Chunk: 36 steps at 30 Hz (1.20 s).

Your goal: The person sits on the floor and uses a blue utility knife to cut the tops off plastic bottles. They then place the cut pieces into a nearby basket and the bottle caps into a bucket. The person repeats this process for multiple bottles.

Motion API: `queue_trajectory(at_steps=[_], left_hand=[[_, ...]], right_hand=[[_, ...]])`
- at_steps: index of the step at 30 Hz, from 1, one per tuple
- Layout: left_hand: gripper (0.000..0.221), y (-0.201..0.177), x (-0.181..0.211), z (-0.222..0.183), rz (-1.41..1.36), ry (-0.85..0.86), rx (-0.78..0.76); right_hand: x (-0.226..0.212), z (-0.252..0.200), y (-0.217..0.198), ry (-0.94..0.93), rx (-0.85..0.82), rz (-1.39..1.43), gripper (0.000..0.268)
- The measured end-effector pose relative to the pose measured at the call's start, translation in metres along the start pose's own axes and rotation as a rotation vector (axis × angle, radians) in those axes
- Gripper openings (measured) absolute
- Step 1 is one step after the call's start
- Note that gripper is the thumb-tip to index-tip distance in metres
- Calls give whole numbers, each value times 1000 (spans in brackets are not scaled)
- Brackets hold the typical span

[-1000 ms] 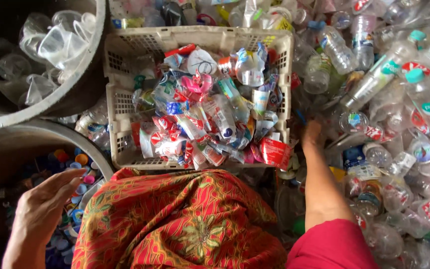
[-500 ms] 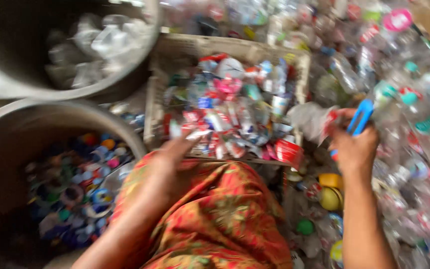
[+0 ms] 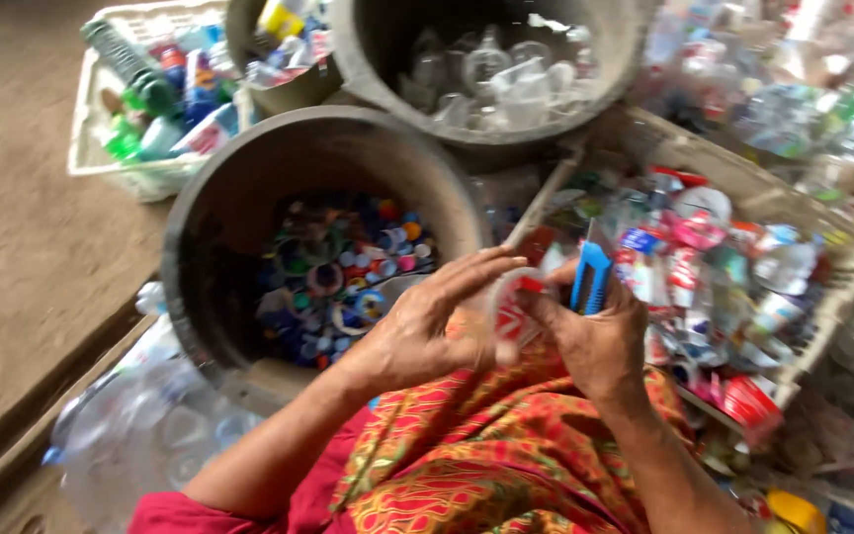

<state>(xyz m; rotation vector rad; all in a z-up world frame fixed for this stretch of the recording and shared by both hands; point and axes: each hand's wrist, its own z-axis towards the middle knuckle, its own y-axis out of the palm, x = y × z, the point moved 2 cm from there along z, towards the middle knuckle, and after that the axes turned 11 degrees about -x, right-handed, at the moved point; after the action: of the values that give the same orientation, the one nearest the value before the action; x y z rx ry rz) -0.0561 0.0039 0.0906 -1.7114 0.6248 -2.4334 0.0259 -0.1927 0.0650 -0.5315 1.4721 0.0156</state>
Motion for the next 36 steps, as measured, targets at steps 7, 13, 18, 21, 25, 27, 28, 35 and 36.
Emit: queue_trajectory(at_steps=[7, 13, 18, 21, 25, 27, 28, 35, 36], left_hand=[[32, -23, -43, -38, -359, -113, 417], [25, -49, -15, -40, -12, -69, 548], [19, -51, -4, -42, 302, -7, 581], [18, -52, 1, -44, 420, 9, 598], [14, -53, 9, -42, 516, 75, 607], [13, -52, 9, -41, 525, 71, 613], [12, -52, 9, -40, 535, 68, 615], [15, -44, 0, -37, 590, 41, 610], [16, -43, -2, -37, 600, 43, 619]], right_hand=[[-55, -11, 48, -19, -369, 450, 55], [-44, -19, 51, -381, -468, -505, 45], [-69, -16, 73, -609, -465, -607, 57], [-79, -15, 84, -680, -443, -650, 62], [-86, -13, 90, -670, -424, -671, 63], [-84, -13, 90, -670, -428, -672, 63], [-82, -12, 90, -669, -429, -671, 62], [-79, -11, 91, -660, -405, -787, 65], [-79, -11, 92, -614, -412, -810, 68]])
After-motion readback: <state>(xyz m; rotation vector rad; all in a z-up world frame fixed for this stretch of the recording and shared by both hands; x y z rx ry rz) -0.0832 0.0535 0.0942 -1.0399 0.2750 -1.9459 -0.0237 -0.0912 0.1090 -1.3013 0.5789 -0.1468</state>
